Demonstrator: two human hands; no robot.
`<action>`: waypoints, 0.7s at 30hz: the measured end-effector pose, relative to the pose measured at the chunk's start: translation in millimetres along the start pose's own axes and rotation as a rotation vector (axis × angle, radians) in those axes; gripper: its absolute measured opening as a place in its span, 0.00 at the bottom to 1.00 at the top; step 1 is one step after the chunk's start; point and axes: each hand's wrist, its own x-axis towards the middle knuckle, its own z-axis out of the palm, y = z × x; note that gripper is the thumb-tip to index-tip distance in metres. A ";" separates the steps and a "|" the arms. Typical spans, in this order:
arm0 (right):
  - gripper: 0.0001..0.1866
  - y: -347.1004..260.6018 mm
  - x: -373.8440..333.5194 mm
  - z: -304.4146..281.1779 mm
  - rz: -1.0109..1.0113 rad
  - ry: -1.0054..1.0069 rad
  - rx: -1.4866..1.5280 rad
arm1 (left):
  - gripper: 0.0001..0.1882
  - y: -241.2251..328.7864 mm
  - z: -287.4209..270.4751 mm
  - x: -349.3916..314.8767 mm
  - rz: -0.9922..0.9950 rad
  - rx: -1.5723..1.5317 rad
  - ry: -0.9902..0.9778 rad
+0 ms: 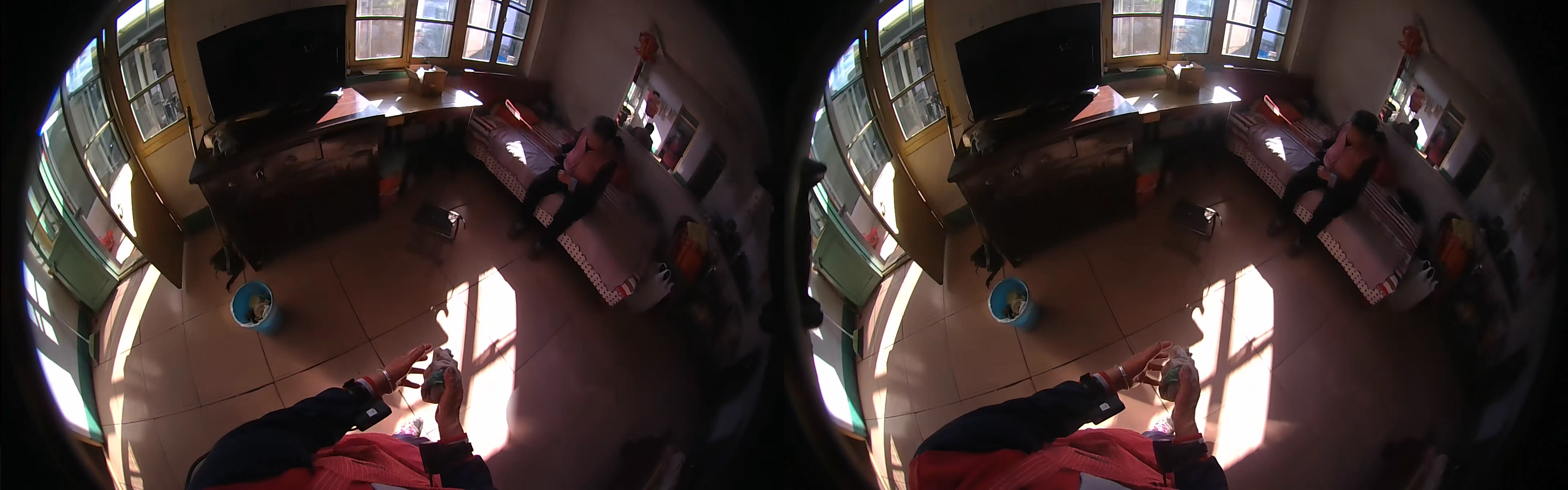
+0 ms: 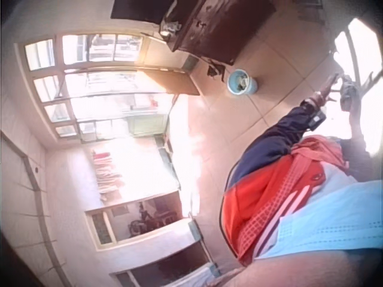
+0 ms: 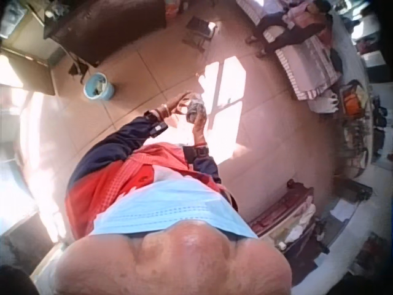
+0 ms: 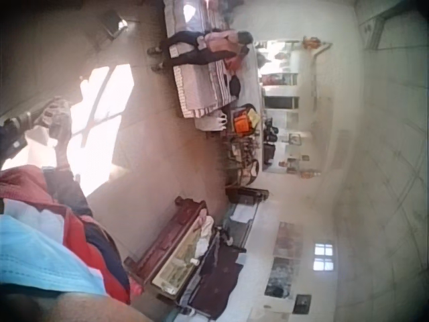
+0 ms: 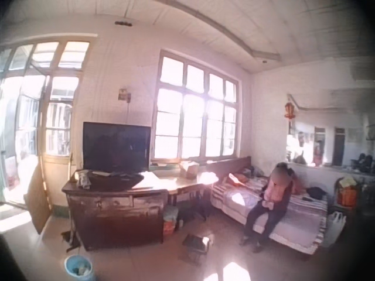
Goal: The person wipes a wooden chair with a cloth, then walks to a red basin to wet and wring the cloth. They return to wipe a wooden cabinet and a nearby table, cleaning multiple surfaces in sequence.
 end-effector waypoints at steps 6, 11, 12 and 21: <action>0.39 4.3 109.0 28.5 -0.148 -0.321 -1.048 | 0.15 38.9 -4.1 69.7 0.106 -0.766 -0.026; 0.40 -8.4 187.7 53.3 -0.033 -0.521 -0.934 | 0.13 79.6 -53.0 119.4 0.147 -0.815 0.134; 0.38 -12.9 207.8 53.3 -0.001 -0.531 -0.866 | 0.14 93.8 -64.6 132.4 0.150 -0.847 0.087; 0.21 -74.1 384.4 -20.7 0.179 -0.108 -0.989 | 0.19 256.2 -139.6 267.7 0.221 -0.941 -0.045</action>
